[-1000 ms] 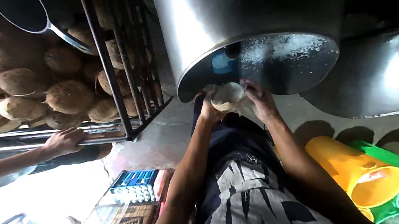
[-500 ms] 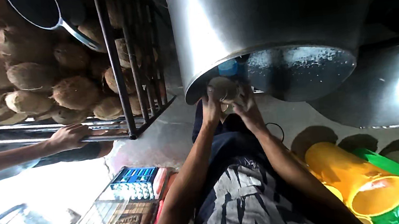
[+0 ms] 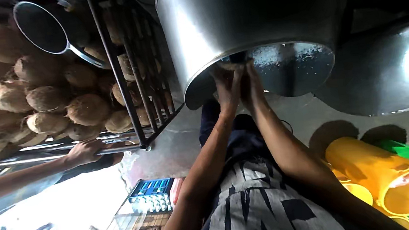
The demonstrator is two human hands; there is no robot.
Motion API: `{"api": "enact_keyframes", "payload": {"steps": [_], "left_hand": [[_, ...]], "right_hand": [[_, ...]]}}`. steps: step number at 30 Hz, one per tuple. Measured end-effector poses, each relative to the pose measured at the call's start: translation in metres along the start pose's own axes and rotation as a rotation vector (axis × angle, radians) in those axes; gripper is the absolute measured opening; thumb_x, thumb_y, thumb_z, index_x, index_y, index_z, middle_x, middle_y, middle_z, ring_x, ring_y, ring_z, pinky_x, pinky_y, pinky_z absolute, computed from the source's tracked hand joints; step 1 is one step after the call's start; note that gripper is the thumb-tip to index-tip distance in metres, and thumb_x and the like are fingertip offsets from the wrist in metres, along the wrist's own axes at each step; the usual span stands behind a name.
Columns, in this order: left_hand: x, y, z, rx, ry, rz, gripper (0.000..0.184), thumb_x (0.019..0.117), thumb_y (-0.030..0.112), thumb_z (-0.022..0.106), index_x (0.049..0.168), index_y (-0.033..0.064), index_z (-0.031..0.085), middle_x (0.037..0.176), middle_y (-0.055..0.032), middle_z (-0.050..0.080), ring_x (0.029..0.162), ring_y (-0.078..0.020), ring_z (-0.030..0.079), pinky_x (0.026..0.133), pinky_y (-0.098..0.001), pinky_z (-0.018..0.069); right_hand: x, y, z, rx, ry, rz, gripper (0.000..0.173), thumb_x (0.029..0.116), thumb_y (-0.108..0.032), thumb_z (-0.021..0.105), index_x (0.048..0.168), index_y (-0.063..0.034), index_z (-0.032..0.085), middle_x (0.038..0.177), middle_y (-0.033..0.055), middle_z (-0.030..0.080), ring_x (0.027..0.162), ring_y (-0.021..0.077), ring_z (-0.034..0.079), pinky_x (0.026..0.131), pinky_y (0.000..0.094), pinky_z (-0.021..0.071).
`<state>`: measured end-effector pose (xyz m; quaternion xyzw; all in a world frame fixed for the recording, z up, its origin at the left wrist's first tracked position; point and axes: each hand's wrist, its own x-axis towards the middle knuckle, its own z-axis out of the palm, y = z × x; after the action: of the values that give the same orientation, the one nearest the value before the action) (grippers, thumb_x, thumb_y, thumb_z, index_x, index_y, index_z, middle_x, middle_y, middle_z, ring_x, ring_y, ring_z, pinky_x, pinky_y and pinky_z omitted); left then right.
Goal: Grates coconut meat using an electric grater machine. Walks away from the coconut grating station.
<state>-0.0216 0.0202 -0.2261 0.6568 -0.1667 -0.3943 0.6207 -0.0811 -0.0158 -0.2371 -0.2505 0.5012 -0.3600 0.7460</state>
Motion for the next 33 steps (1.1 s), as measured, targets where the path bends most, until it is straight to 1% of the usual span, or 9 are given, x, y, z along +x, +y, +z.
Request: {"api": "enact_keyframes", "payload": {"steps": [7,13,18,21,23,25,28,31,33], "left_hand": [[0.012,0.025,0.026,0.421,0.01,-0.057,0.093,0.0934,0.048,0.071,0.159,0.0053,0.02,0.141,-0.0187,0.056,0.123,-0.0242,0.061,0.104,-0.045,0.0525],[0.017,0.023,0.027,0.466,-0.054,-0.092,0.091,0.0943,0.051,0.068,0.158,0.0078,0.021,0.135,-0.0182,0.06,0.118,-0.0277,0.064,0.098,-0.0521,0.0546],[0.024,0.011,0.024,0.382,-0.128,-0.093,0.083,0.0972,0.048,0.066,0.156,0.0048,0.025,0.131,-0.016,0.062,0.115,-0.0208,0.065,0.099,-0.0439,0.0555],[0.024,0.0,0.012,0.152,-0.178,-0.105,0.067,0.1021,0.036,0.062,0.152,0.0021,0.032,0.125,-0.0141,0.062,0.109,-0.0182,0.065,0.094,-0.0381,0.0571],[0.02,-0.012,0.0,-0.152,-0.153,-0.299,0.046,0.1089,0.037,0.047,0.143,0.0054,0.046,0.115,-0.0108,0.065,0.1,-0.019,0.066,0.087,-0.0396,0.0587],[0.01,-0.019,-0.011,-0.406,-0.096,-0.513,0.052,0.1092,0.053,0.027,0.126,0.0125,0.056,0.103,-0.0049,0.067,0.09,-0.0162,0.066,0.079,-0.0379,0.0582],[-0.005,-0.021,-0.024,-0.52,-0.071,-0.574,0.071,0.1047,0.066,0.017,0.13,0.0131,0.058,0.114,-0.0073,0.069,0.104,-0.0203,0.066,0.089,-0.0445,0.057],[-0.007,-0.019,-0.024,-0.37,-0.062,-0.416,0.058,0.1073,0.057,0.03,0.132,0.0107,0.054,0.111,-0.0052,0.067,0.102,-0.0162,0.065,0.091,-0.0397,0.0563],[-0.004,-0.013,-0.02,-0.206,-0.064,-0.241,0.056,0.1057,0.042,0.05,0.148,0.0083,0.039,0.123,-0.0068,0.061,0.11,-0.015,0.062,0.098,-0.038,0.0536]], "right_hand": [[-0.012,-0.028,0.019,0.18,0.154,-0.013,0.045,0.1085,-0.044,0.043,0.124,-0.0063,0.062,0.105,0.0065,0.07,0.097,0.0144,0.069,0.086,0.0361,0.0599],[-0.005,-0.025,0.012,0.285,0.167,-0.005,0.038,0.1069,-0.041,0.05,0.119,-0.0067,0.06,0.094,0.007,0.067,0.084,0.0163,0.068,0.076,0.0377,0.06],[0.002,-0.023,0.009,0.197,0.256,0.037,0.042,0.1036,-0.042,0.057,0.125,-0.0065,0.057,0.098,0.0079,0.067,0.084,0.0177,0.068,0.074,0.0372,0.0602],[0.001,-0.017,0.0,0.056,0.219,-0.023,0.048,0.1039,-0.034,0.06,0.141,-0.0066,0.047,0.116,0.0111,0.065,0.098,0.021,0.069,0.084,0.0393,0.0613],[-0.009,-0.007,-0.021,-0.209,0.12,-0.112,0.066,0.1003,-0.028,0.066,0.154,-0.0062,0.035,0.138,0.0153,0.057,0.116,0.0235,0.065,0.095,0.0411,0.0594],[-0.031,0.003,-0.046,-0.608,0.0,-0.214,0.088,0.0941,-0.029,0.074,0.162,-0.0064,0.022,0.154,0.0176,0.045,0.133,0.0242,0.055,0.108,0.0401,0.0518],[-0.048,0.02,-0.058,-0.776,-0.07,-0.274,0.107,0.0861,-0.027,0.082,0.164,-0.0072,0.012,0.162,0.0216,0.033,0.141,0.0301,0.047,0.113,0.0434,0.0462],[-0.04,0.008,-0.035,-0.602,-0.036,-0.18,0.095,0.0922,-0.026,0.076,0.165,-0.0116,0.015,0.158,0.0163,0.041,0.135,0.0244,0.053,0.109,0.0408,0.0491],[-0.023,0.002,-0.014,-0.362,0.025,-0.142,0.073,0.097,-0.02,0.068,0.158,-0.0052,0.03,0.144,0.015,0.054,0.125,0.0198,0.06,0.104,0.0381,0.0542]]}}
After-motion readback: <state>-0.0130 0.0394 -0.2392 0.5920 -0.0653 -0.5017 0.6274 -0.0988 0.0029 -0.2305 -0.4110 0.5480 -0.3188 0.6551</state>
